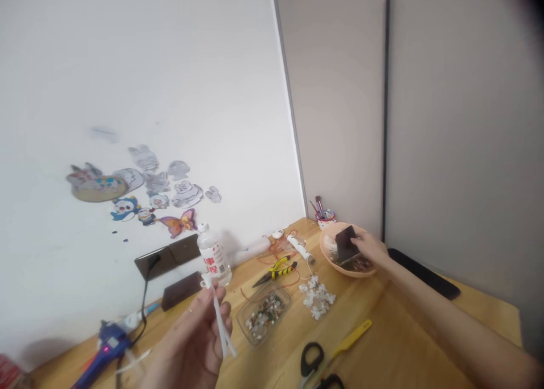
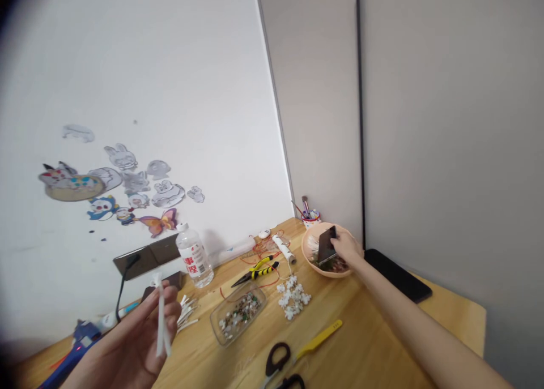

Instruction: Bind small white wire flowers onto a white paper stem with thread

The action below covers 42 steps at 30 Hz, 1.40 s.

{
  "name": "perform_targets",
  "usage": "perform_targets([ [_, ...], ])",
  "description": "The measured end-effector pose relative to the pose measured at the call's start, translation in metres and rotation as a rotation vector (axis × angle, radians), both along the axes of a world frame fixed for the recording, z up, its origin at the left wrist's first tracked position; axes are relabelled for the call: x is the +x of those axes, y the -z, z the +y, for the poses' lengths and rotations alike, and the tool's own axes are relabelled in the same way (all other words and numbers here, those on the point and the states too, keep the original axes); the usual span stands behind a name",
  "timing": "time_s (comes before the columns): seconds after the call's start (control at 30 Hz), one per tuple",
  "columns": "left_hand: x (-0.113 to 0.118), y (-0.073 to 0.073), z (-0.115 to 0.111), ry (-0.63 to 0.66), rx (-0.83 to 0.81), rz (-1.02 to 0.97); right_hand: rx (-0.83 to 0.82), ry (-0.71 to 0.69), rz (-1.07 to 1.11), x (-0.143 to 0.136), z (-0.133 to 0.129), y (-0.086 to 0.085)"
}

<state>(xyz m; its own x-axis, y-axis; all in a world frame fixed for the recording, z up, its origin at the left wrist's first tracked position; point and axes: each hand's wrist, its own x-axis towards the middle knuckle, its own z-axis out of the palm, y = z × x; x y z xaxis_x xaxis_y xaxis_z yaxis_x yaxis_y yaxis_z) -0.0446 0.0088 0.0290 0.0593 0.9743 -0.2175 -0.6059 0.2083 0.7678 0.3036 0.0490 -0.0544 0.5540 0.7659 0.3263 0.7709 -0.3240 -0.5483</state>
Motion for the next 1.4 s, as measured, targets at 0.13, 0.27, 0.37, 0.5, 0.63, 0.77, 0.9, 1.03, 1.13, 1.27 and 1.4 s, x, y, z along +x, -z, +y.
perform_targets([
  [0.13, -0.002, 0.012, 0.014, -0.094, 0.007, 0.004, 0.075, -0.191, 0.023, -0.024, -0.016, -0.017],
  [0.27, 0.008, 0.027, 0.024, -0.241, 0.092, -0.035, 0.155, -0.446, 0.04, -0.083, -0.045, -0.029],
  [0.37, 0.017, 0.031, 0.022, -0.326, 0.171, -0.044, 0.213, -0.705, 0.107, -0.136, -0.067, -0.037],
  [0.5, 0.018, 0.025, 0.013, -0.428, 0.283, -0.054, 0.314, -0.894, 0.198, -0.181, -0.082, -0.044],
  [0.63, 0.012, 0.015, 0.005, -0.514, 0.347, -0.124, 0.382, -0.921, 0.183, -0.194, -0.085, -0.045],
  [0.77, 0.011, 0.006, -0.001, -0.548, 0.296, -0.143, 0.403, -0.938, 0.173, -0.195, -0.087, -0.042],
  [0.9, 0.013, 0.001, -0.005, -0.537, 0.269, -0.126, 0.331, -0.91, 0.195, -0.195, -0.089, -0.037],
  [1.03, 0.011, -0.001, -0.006, -0.504, 0.25, -0.077, 0.298, -0.903, 0.223, -0.196, -0.089, -0.032],
  [1.13, 0.007, -0.001, -0.005, -0.443, 0.252, -0.054, 0.311, -0.903, 0.296, -0.199, -0.091, -0.029],
  [1.27, 0.005, -0.002, -0.003, -0.314, 0.213, -0.069, 0.339, -0.91, 0.447, -0.206, -0.095, -0.028],
  [1.4, 0.003, 0.001, 0.002, -0.243, 0.214, -0.102, 0.338, -0.848, 0.593, -0.212, -0.098, -0.031],
])
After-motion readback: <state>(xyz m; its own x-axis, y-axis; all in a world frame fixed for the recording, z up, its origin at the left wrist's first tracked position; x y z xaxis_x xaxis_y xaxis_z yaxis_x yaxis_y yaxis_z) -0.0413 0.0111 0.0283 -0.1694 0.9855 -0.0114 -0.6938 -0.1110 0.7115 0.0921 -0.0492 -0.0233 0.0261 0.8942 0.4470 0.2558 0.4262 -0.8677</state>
